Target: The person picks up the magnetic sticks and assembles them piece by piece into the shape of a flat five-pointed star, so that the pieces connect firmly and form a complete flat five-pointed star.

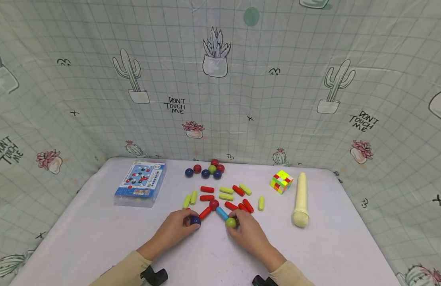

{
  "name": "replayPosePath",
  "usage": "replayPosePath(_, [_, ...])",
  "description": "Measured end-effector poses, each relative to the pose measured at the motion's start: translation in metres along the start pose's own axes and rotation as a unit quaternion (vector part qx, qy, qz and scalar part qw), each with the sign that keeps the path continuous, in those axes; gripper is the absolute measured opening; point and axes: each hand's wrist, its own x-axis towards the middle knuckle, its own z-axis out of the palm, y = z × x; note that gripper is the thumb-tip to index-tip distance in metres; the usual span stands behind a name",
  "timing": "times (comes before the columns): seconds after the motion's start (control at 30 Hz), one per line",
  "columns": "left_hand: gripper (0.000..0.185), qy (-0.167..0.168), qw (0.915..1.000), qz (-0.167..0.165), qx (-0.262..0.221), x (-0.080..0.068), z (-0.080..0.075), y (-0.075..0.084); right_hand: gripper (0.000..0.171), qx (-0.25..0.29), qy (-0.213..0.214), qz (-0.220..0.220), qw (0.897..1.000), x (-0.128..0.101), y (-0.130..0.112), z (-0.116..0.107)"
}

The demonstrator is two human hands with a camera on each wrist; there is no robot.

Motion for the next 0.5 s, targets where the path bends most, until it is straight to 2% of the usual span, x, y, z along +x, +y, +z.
replayPosePath(0.17, [0.03, 0.009, 0.9999, 0.006, -0.004, -0.001, 0.001, -0.001, 0.029, 0.02, 0.013, 0.002, 1.0, 0.0, 0.001, -0.002])
replayPosePath(0.3, [0.03, 0.014, 0.9997, 0.016, -0.009, -0.001, 0.002, -0.002, 0.027, 0.041, 0.052, 0.015, 0.998, 0.003, 0.005, -0.007])
replayPosePath(0.4, [0.03, 0.015, 0.9997, 0.016, -0.011, -0.002, 0.003, -0.002, 0.029, 0.022, 0.083, 0.029, 0.996, 0.007, 0.01, -0.01])
replayPosePath(0.5, [0.03, 0.016, 0.9996, 0.019, -0.014, -0.002, 0.004, -0.002, 0.031, -0.009, 0.094, 0.049, 0.994, 0.011, 0.017, -0.012])
